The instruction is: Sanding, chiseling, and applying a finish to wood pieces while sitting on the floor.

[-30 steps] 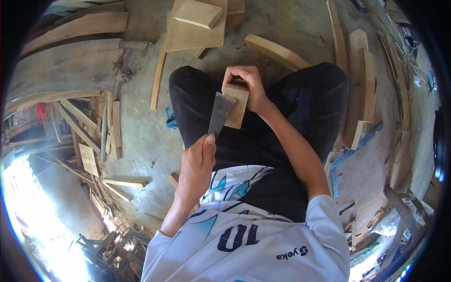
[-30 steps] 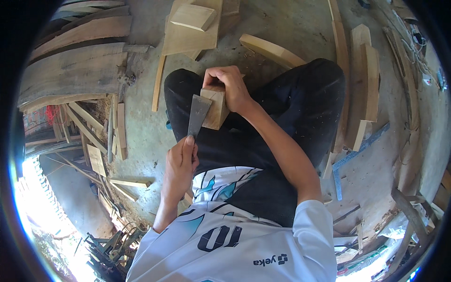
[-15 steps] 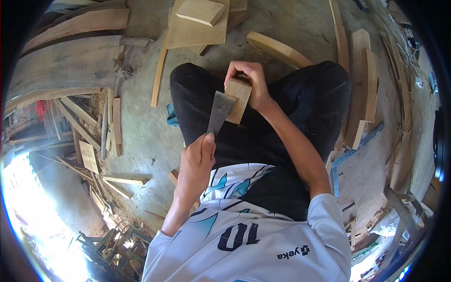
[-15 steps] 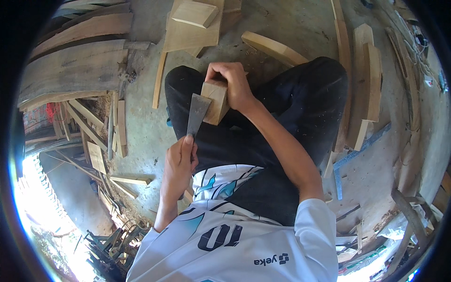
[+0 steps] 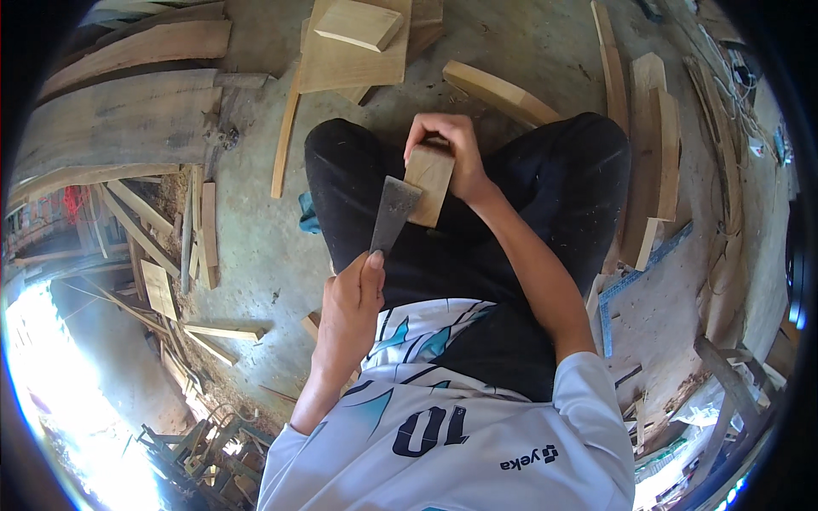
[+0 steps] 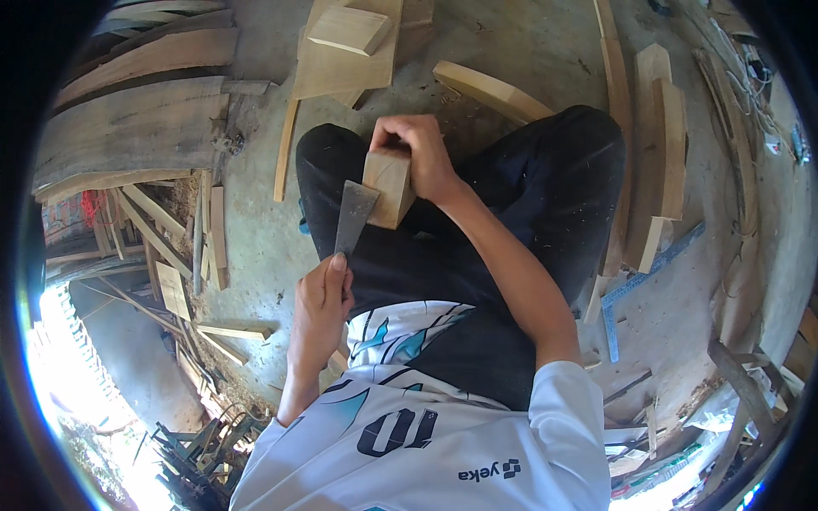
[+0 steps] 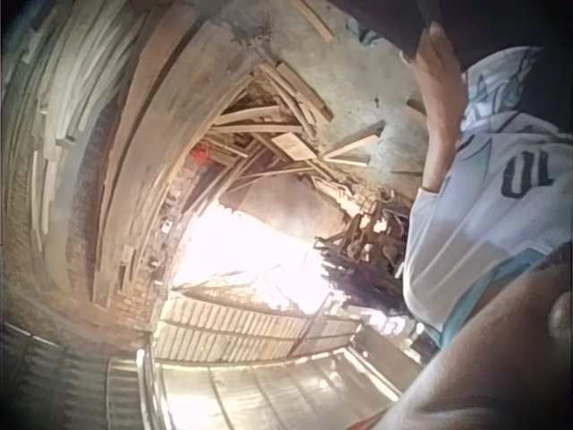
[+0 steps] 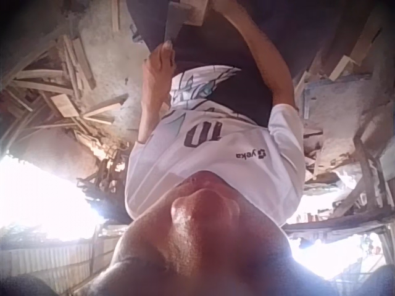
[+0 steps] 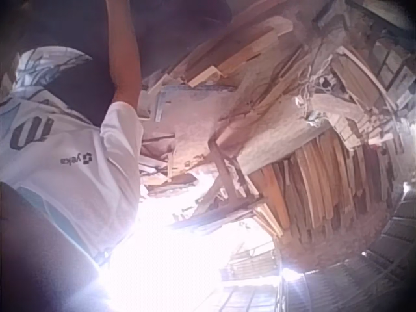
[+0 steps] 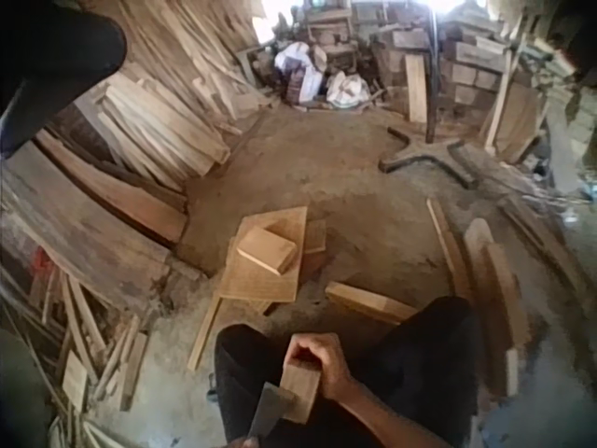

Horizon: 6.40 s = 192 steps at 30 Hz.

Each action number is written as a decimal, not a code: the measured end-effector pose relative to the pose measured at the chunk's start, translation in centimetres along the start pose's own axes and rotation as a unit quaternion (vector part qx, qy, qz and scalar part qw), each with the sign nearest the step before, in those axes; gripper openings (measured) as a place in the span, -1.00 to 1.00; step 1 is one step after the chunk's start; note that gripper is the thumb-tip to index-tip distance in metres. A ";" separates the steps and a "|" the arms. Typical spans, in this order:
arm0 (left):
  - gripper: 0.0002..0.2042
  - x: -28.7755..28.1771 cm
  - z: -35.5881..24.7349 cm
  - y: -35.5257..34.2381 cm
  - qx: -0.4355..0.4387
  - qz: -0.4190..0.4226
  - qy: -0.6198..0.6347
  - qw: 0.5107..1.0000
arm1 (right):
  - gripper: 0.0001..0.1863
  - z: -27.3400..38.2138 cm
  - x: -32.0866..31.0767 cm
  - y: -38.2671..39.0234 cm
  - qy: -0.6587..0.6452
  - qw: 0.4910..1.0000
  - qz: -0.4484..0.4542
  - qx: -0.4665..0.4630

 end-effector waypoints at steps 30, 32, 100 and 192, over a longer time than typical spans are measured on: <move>-0.56 -0.6 -0.6 0.0 -0.001 -0.030 -0.031 0.999 | -0.42 0.8 0.4 -0.5 0.028 0.999 0.020 0.023; -0.57 -0.5 -0.7 -0.1 -0.005 -0.028 -0.029 0.999 | -0.42 0.9 0.1 -0.6 0.030 0.999 0.012 0.027; -0.56 -0.3 -0.6 -0.3 0.008 -0.030 -0.029 0.999 | -0.40 1.3 0.7 0.0 0.037 0.998 0.051 0.024; -0.59 -0.1 -0.8 0.2 0.027 -0.043 -0.047 0.998 | -0.43 1.3 1.4 0.4 0.026 0.996 0.085 0.017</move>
Point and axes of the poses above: each hand's wrist, its own y-axis away from the middle knuckle, its own x-axis out of the palm, z = x × y, the point moved 5 cm from there along -y, towards the middle knuckle, and after that the axes turned 6 degrees about -x, right-handed, at the moved point
